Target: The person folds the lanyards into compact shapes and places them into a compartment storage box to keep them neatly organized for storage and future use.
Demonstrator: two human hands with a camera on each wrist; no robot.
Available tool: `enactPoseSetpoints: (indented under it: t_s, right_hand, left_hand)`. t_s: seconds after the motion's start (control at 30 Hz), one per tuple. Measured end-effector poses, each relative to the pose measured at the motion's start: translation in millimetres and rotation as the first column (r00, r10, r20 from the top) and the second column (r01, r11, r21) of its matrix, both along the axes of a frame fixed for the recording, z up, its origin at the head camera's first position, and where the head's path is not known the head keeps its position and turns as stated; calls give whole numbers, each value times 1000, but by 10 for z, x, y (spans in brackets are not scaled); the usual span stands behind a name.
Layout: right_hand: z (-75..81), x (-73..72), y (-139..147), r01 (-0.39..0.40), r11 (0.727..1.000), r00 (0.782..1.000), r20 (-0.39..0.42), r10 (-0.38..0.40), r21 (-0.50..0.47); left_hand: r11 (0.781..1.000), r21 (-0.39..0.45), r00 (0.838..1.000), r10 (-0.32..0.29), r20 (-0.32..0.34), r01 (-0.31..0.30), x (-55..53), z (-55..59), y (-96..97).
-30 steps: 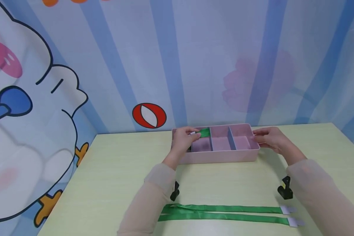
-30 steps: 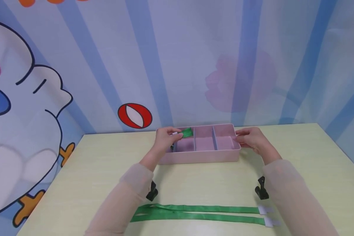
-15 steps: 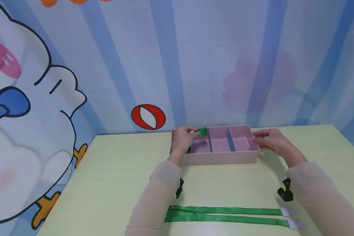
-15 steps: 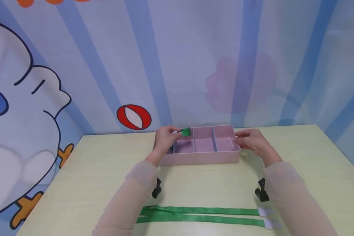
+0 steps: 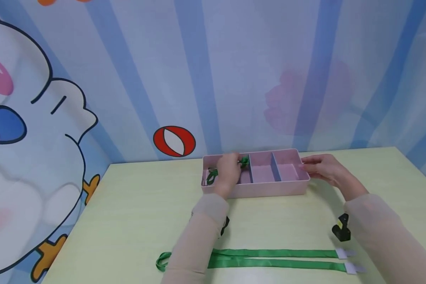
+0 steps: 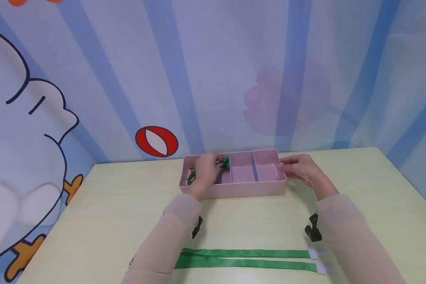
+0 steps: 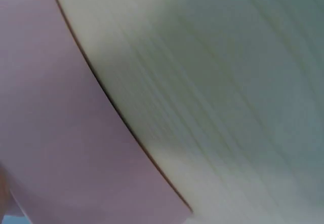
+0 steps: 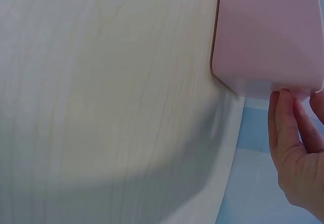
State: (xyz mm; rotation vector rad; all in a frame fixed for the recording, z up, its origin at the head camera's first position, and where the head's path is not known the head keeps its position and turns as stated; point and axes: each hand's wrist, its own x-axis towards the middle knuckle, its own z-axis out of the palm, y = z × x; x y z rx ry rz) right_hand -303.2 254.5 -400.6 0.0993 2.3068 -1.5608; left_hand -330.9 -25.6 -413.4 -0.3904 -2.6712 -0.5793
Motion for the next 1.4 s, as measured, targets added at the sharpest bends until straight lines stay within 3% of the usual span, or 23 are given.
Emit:
enactPoseSetpoints:
  t_s: [0.1, 0.23, 0.47, 0.57, 0.7, 0.83, 0.93, 1.13, 1.2, 1.27, 1.4]
  right_hand:
    - [13, 2, 2, -3, 1000, 1000, -1, 3, -9]
    - [35, 6, 32, -2, 1000, 1000, -9, 2, -7]
    - [55, 7, 36, 8, 1000, 1000, -5, -8, -11]
    - [54, 4, 26, 9, 1000, 1000, 1, -9, -15]
    - [62, 0, 5, 14, 1000, 1000, 5, -14, -8]
    - [66, -2, -23, 19, 1000, 1000, 10, -19, 3]
    - [54, 11, -18, 16, 1000, 1000, 10, -16, 6]
    - [11, 52, -12, 35, 999, 999, 11, -35, -17]
    - [21, 74, -12, 40, 999, 999, 0, -40, -18]
    - [53, 102, -9, 44, 999, 999, -22, -45, -14]
    - [173, 195, 46, 39, 999, 994, -107, -38, 6]
  left_hand:
    - [994, -110, 999, 11, -43, -16, 2, -8, 27]
    - [975, -221, 1000, 11, -5, -12, -8, 25, 83]
    - [901, -432, 992, 85, 97, -35, -26, 72, 165]
    - [872, -489, 986, 99, 133, -22, -44, 66, 174]
    - [858, -513, 986, 70, 153, 19, -64, 61, 146]
    - [875, -479, 990, 8, 141, 62, -54, 85, 87]
    - [907, -409, 986, -42, 159, 105, -39, 117, 52]
    - [968, -176, 958, -130, 257, 179, -29, 202, -48]
    - [974, -118, 947, -154, 283, 193, -9, 260, -97]
    - [974, -111, 943, -160, 291, 200, 33, 338, -140]
    - [949, -236, 964, -161, 210, 210, 159, 520, -245]
